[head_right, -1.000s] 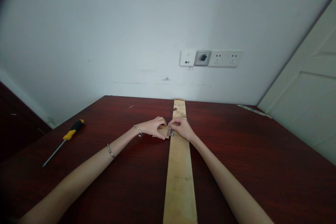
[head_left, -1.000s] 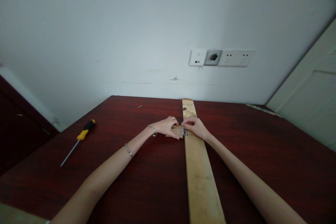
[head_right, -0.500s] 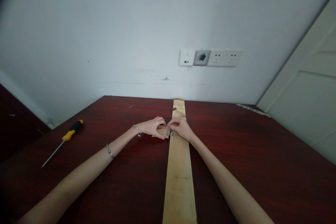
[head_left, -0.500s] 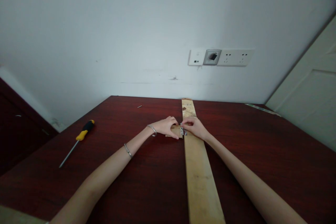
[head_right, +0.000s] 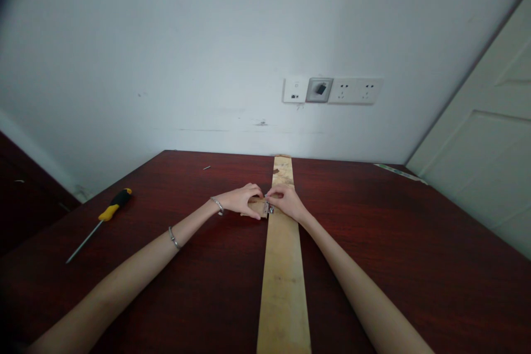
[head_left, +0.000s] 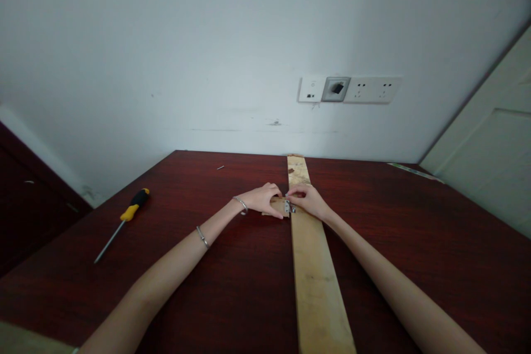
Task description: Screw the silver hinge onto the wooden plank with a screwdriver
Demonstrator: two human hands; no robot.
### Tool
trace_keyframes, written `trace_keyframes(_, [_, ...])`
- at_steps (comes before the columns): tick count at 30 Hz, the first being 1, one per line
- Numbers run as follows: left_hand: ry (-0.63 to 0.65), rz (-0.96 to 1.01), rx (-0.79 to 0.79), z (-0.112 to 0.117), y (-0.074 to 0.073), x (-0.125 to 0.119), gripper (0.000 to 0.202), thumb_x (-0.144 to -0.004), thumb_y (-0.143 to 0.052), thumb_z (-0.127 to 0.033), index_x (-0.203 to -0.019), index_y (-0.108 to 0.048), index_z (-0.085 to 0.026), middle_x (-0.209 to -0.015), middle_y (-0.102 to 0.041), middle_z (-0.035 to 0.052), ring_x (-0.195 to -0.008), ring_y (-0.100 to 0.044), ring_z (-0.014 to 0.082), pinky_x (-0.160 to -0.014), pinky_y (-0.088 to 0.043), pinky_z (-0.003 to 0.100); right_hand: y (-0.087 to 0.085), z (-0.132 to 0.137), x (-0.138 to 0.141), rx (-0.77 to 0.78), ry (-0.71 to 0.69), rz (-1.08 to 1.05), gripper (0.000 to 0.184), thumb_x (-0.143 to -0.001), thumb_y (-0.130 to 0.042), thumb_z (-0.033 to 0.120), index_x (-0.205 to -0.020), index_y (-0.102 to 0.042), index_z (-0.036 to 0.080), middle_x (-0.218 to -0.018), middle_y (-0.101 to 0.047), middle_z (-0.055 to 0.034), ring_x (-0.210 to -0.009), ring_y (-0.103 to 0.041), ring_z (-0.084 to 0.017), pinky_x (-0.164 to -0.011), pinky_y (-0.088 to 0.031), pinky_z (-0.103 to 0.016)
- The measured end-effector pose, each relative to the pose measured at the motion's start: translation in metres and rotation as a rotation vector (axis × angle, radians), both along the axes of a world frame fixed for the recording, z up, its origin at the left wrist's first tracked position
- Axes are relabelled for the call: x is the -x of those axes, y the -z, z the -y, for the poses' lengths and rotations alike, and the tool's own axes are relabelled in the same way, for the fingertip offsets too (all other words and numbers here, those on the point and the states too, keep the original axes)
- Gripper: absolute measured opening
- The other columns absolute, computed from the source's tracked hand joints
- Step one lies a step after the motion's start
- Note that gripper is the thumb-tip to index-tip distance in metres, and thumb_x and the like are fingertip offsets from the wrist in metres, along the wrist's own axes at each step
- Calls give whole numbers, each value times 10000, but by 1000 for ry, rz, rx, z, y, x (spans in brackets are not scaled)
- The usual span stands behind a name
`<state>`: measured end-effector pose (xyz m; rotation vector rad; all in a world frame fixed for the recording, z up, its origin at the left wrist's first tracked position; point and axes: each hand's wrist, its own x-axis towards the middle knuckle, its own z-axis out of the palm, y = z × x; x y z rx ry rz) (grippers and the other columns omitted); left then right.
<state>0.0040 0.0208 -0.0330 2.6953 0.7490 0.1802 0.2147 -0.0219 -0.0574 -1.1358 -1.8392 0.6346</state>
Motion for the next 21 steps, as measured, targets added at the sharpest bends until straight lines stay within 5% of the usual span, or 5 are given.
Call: trace_keyframes(21, [-12,-6,-13,1,-2,0,650,-681,-739,-605,-1109,-552,-153,-1103,-520,81,-1056,-484,234,-880,-409,290,-3,2,-1,6,-17,42,101,-738,-647,248,-745,-734,196,-824,-715,-43,-794,-643,-183,-757,-490,-311])
